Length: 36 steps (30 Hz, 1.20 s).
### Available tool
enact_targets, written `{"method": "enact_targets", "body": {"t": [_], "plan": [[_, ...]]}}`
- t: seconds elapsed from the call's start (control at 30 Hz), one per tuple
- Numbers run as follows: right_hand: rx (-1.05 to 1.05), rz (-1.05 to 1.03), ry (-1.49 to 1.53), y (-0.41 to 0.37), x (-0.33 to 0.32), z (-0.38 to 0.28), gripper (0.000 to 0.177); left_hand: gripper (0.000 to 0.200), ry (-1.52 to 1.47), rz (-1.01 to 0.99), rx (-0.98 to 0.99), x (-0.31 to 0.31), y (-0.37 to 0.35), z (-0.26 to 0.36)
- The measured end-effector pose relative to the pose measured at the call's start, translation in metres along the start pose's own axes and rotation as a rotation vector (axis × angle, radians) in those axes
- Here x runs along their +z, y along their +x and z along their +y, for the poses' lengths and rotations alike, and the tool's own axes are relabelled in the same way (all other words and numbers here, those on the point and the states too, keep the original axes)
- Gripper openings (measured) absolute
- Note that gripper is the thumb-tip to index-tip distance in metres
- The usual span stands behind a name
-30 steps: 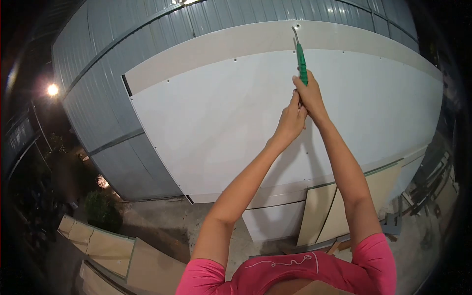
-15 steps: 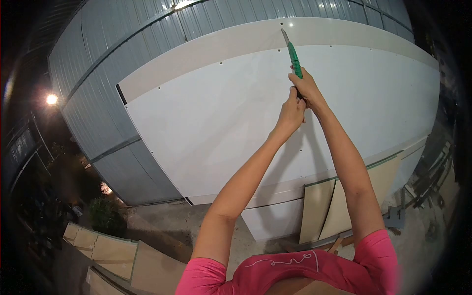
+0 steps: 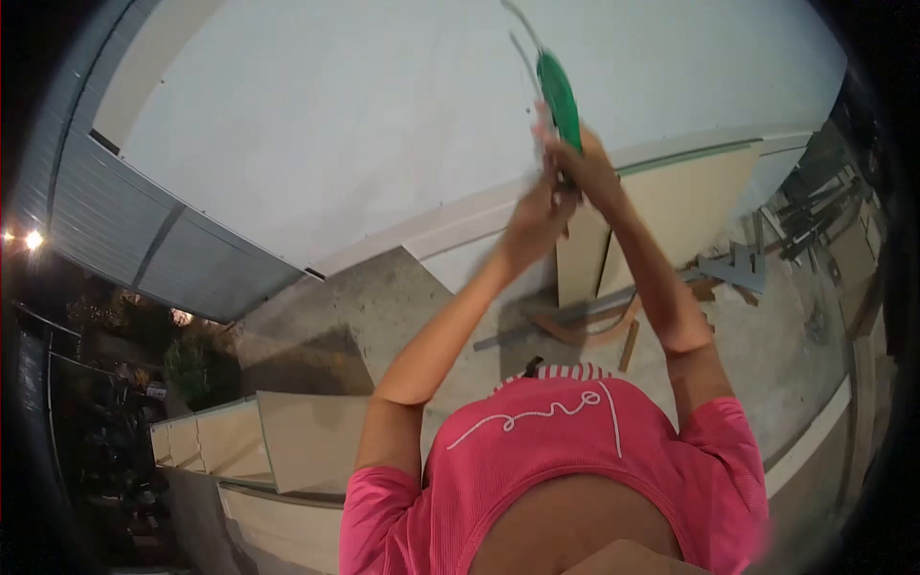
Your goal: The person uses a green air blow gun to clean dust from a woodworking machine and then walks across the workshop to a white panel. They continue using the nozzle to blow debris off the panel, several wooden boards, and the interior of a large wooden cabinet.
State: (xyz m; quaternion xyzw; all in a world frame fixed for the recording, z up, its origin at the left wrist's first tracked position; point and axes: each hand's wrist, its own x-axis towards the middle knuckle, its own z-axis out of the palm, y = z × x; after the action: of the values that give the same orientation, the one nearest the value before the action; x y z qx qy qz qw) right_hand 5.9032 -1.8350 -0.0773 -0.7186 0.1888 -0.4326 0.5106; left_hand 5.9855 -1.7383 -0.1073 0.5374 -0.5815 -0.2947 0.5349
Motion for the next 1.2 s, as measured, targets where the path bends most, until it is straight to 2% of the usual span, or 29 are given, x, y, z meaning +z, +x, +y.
{"method": "enact_targets", "body": {"t": [0.1, 0.13, 0.17, 0.2, 0.27, 0.3, 0.37, 0.47, 0.5, 0.57, 0.67, 0.8, 0.93, 1.0, 1.07, 1.1, 1.13, 1.17, 1.2], "plan": [[0.454, -0.039, 0.053, -0.093, 0.004, 0.081, 0.051, 0.044, 0.012, -0.206, -0.388, 0.035, -0.061, -0.055], [0.399, 0.043, 0.150, -0.124, 0.014, 0.133, 0.052, 0.042, -0.042, -0.180, -0.262, 0.056, -0.089, -0.117], [0.518, 0.062, 0.255, -0.151, 0.016, 0.135, 0.053, 0.044, -0.013, -0.140, -0.320, 0.070, -0.110, -0.135], [0.529, 0.064, 0.258, -0.165, 0.018, 0.145, 0.053, 0.044, -0.015, -0.145, -0.331, 0.076, -0.118, -0.133], [0.683, 0.019, 0.186, -0.187, 0.019, 0.168, 0.053, 0.045, -0.074, -0.234, -0.707, 0.083, -0.128, -0.127], [0.682, 0.024, 0.199, -0.185, 0.020, 0.175, 0.052, 0.045, -0.075, -0.235, -0.716, 0.086, -0.129, -0.138], [0.666, 0.041, 0.227, -0.165, 0.019, 0.179, 0.052, 0.046, 0.001, -0.082, -0.448, 0.087, -0.122, -0.172], [0.645, 0.111, 0.310, -0.128, 0.024, 0.174, 0.051, 0.051, -0.068, -0.027, -0.348, 0.073, -0.085, -0.157], [0.652, 0.161, 0.358, -0.119, 0.024, 0.173, 0.049, 0.051, -0.057, -0.034, -0.347, 0.069, -0.078, -0.149], [0.698, 0.189, 0.399, -0.110, 0.025, 0.198, 0.049, 0.040, -0.040, -0.053, -0.481, 0.064, -0.066, -0.139], [0.756, 0.216, 0.469, -0.104, 0.022, 0.203, 0.049, 0.036, 0.009, -0.018, -0.439, 0.067, -0.060, -0.163], [0.758, 0.239, 0.517, -0.094, 0.023, 0.209, 0.043, 0.030, 0.038, 0.006, -0.463, 0.069, -0.051, -0.159], [0.749, 0.160, 0.560, -0.087, 0.029, 0.225, 0.041, 0.027, 0.012, 0.038, -0.496, 0.062, -0.049, -0.165], [0.674, 0.196, 0.437, -0.085, 0.037, 0.240, 0.032, 0.027, 0.011, 0.027, -0.482, 0.060, -0.047, -0.164], [0.799, 0.095, 0.316, -0.089, 0.036, 0.266, 0.036, 0.029, 0.071, -0.004, -0.524, 0.058, -0.051, -0.164], [0.844, 0.068, 0.108, -0.087, 0.043, 0.293, 0.041, 0.035, 0.061, -0.027, -0.518, 0.060, -0.052, -0.165], [0.703, 0.118, 0.243, -0.103, 0.035, 0.256, 0.041, 0.041, 0.054, -0.060, -0.510, 0.061, -0.057, -0.166], [0.755, 0.112, 0.198, -0.108, 0.035, 0.247, 0.039, 0.038, 0.043, -0.077, -0.538, 0.064, -0.062, -0.165], [0.746, 0.173, 0.349, -0.125, 0.032, 0.227, 0.036, 0.030, -0.012, -0.059, -0.572, 0.069, -0.070, -0.162]]}}
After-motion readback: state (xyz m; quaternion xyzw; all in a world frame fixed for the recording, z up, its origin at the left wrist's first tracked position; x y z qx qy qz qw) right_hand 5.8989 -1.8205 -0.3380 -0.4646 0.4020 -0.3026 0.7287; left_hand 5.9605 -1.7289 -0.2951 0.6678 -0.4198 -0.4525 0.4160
